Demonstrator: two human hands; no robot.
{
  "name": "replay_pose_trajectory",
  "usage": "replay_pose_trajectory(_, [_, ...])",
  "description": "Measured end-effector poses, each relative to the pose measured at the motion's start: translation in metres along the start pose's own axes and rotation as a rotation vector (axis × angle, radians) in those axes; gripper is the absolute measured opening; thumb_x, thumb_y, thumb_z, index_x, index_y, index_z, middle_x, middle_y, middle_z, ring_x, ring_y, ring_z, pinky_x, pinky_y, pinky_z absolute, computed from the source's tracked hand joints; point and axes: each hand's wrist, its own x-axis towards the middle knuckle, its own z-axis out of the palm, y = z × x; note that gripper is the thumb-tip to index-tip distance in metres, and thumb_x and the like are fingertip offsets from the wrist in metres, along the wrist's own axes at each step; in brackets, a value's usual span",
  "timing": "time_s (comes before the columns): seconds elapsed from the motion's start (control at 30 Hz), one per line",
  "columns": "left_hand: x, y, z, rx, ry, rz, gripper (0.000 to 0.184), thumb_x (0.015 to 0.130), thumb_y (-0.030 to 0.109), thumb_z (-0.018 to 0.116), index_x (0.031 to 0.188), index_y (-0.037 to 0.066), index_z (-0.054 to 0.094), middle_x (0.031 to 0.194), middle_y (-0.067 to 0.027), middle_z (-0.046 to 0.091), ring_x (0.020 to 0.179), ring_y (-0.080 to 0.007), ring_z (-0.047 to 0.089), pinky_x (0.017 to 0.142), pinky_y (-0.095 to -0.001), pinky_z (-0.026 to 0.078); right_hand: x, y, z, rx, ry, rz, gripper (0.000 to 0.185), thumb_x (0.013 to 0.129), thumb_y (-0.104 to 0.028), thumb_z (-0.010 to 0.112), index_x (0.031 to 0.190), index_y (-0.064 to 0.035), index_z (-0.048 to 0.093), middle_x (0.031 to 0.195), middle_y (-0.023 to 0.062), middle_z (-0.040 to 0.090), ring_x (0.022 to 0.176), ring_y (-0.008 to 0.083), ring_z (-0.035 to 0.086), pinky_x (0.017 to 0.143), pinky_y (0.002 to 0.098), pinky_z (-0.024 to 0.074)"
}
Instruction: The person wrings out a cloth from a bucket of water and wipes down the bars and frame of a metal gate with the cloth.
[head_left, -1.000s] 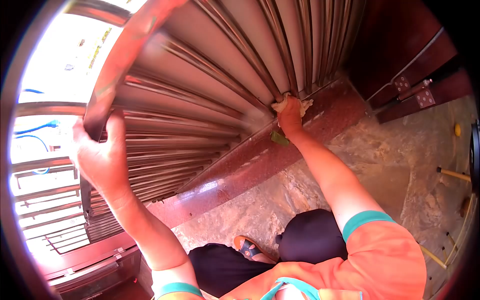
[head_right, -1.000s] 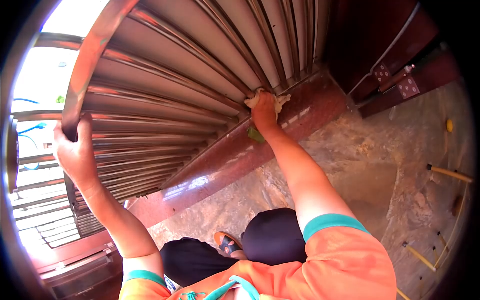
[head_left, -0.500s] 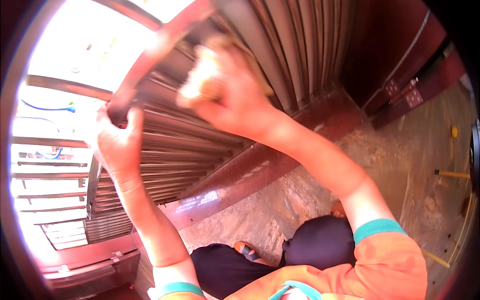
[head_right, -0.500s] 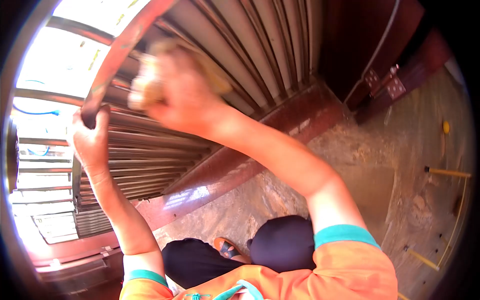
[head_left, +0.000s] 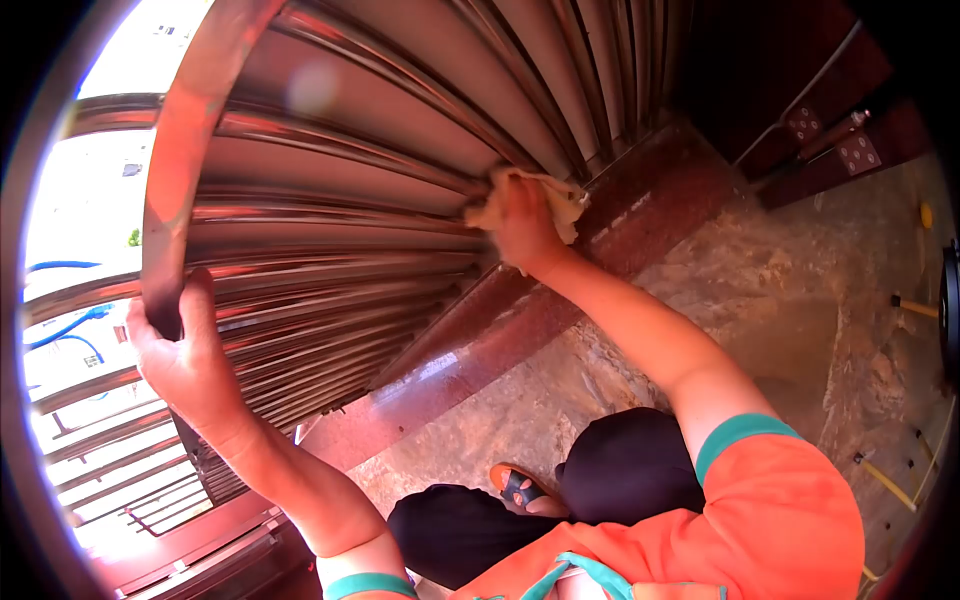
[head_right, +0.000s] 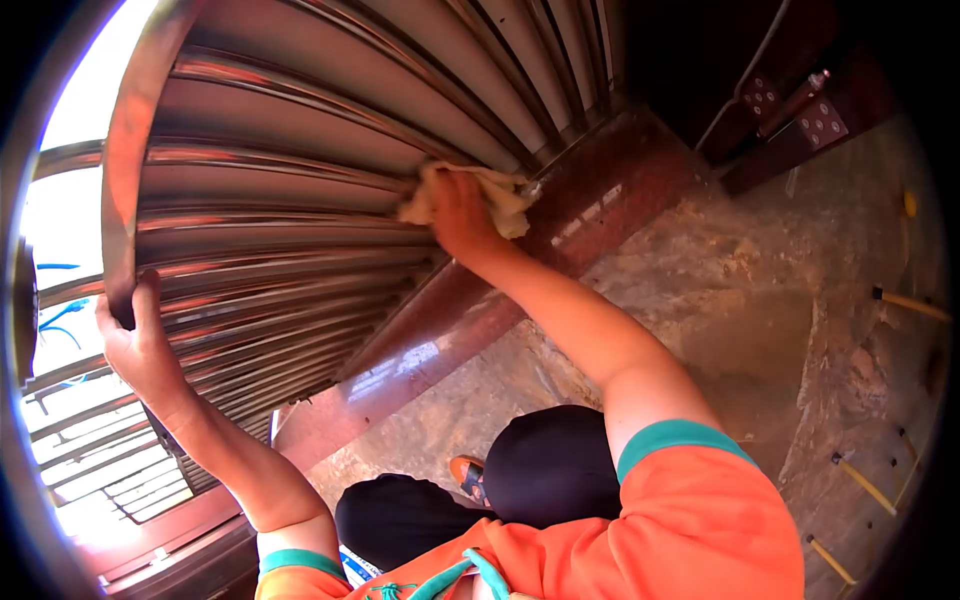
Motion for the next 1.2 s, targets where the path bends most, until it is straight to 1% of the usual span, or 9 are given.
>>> replay_pose_trajectory(0.33, [0.001, -0.006, -0.001, 0.255, 0.047, 0.128, 0.04, 0.076, 0.029, 0.064, 0.096, -0.005, 0.057, 0.082, -0.0143, 0.061, 0.076, -0.0207, 0.056, 0.074, -0.032, 0.044, -0.058, 0.075, 0.023, -0.326, -0.233, -0.004, 0.04, 0.077, -0.002, 0.047, 0.114, 0.0099, 0.042, 0.104, 0.0232, 0.049, 0.1, 0.0388, 0.044, 0.092, 0.0457, 0.033])
replay_pose_trajectory(0.37, [0.001, -0.004, -0.003, 0.191, 0.025, 0.141, 0.042, 0.075, 0.03, 0.064, 0.096, -0.005, 0.058, 0.083, -0.0155, 0.062, 0.078, -0.0236, 0.057, 0.076, -0.0333, 0.044, -0.047, 0.072, 0.014, -0.44, -0.65, 0.011, 0.035, 0.078, -0.004, 0.047, 0.111, 0.009, 0.045, 0.101, 0.0229, 0.051, 0.098, 0.0389, 0.046, 0.09, 0.044, 0.0352])
replay_pose_trajectory(0.43, [0.002, -0.006, -0.005, 0.204, 0.006, 0.174, 0.043, 0.073, 0.032, 0.065, 0.094, -0.005, 0.058, 0.083, -0.018, 0.061, 0.078, -0.0299, 0.057, 0.075, -0.0372, 0.044, -0.037, 0.067, 0.002, -0.309, -0.698, 0.196, 0.027, 0.08, -0.006, 0.048, 0.104, 0.0066, 0.051, 0.097, 0.0235, 0.054, 0.096, 0.0387, 0.05, 0.085, 0.0415, 0.0392])
replay_pose_trajectory(0.47, [0.001, -0.01, -0.005, 0.296, 0.045, 0.201, 0.045, 0.07, 0.033, 0.064, 0.094, -0.005, 0.058, 0.085, -0.0188, 0.061, 0.081, -0.0315, 0.058, 0.079, -0.039, 0.042, -0.052, 0.063, 0.003, -0.039, -0.353, 0.365, 0.023, 0.079, -0.005, 0.049, 0.099, 0.0052, 0.053, 0.097, 0.0244, 0.055, 0.095, 0.0385, 0.052, 0.082, 0.0406, 0.0409])
replay_pose_trajectory(0.6, [0.0, -0.004, -0.007, 0.38, 0.086, 0.208, 0.05, 0.067, 0.037, 0.064, 0.095, -0.003, 0.058, 0.086, -0.0188, 0.06, 0.086, -0.0349, 0.056, 0.083, -0.0428, 0.039, -0.013, 0.01, -0.031, 0.41, -0.429, 0.377, 0.028, 0.075, -0.007, 0.057, 0.101, 0.0014, 0.051, 0.095, 0.0184, 0.058, 0.094, 0.0354, 0.055, 0.082, 0.0381, 0.0437])
replay_pose_trajectory(0.73, [0.0, -0.002, -0.008, 0.371, 0.1, 0.205, 0.049, 0.068, 0.037, 0.062, 0.096, -0.003, 0.058, 0.086, -0.019, 0.06, 0.086, -0.0352, 0.056, 0.082, -0.0425, 0.04, 0.058, -0.114, -0.072, 0.281, -0.184, -0.109, 0.031, 0.071, -0.003, 0.054, 0.101, 0.002, 0.05, 0.099, 0.0214, 0.054, 0.095, 0.0387, 0.052, 0.082, 0.0402, 0.0427])
replay_pose_trajectory(0.9, [-0.001, -0.005, -0.015, 0.304, 0.025, 0.215, 0.053, 0.08, 0.039, 0.051, 0.105, -0.008, 0.055, 0.1, -0.0272, 0.057, 0.098, -0.0393, 0.051, 0.09, -0.0426, 0.034, 0.132, -0.219, -0.085, 0.512, -0.05, -0.217, 0.039, 0.068, -0.003, 0.055, 0.105, 0.0029, 0.046, 0.098, 0.0233, 0.049, 0.093, 0.0412, 0.047, 0.082, 0.0434, 0.039])
replay_pose_trajectory(1.03, [0.004, -0.007, -0.013, 0.021, 0.057, 0.233, 0.044, 0.082, 0.036, 0.047, 0.093, -0.005, 0.059, 0.087, -0.0248, 0.06, 0.085, -0.0386, 0.054, 0.081, -0.041, 0.039, 0.128, -0.201, -0.052, 0.332, 0.231, -0.458, 0.041, 0.065, -0.004, 0.059, 0.102, 0.0011, 0.044, 0.097, 0.0213, 0.047, 0.09, 0.0394, 0.045, 0.08, 0.0433, 0.0391])
replay_pose_trajectory(1.2, [0.003, -0.005, -0.01, -0.03, 0.027, 0.126, 0.048, 0.081, 0.039, 0.05, 0.097, -0.006, 0.058, 0.09, -0.0235, 0.059, 0.088, -0.0372, 0.052, 0.084, -0.0391, 0.038, 0.099, -0.17, -0.032, 0.059, 0.222, -0.382, 0.031, 0.068, -0.005, 0.054, 0.098, 0.0008, 0.046, 0.091, 0.0192, 0.048, 0.085, 0.0363, 0.048, 0.076, 0.0417, 0.0425])
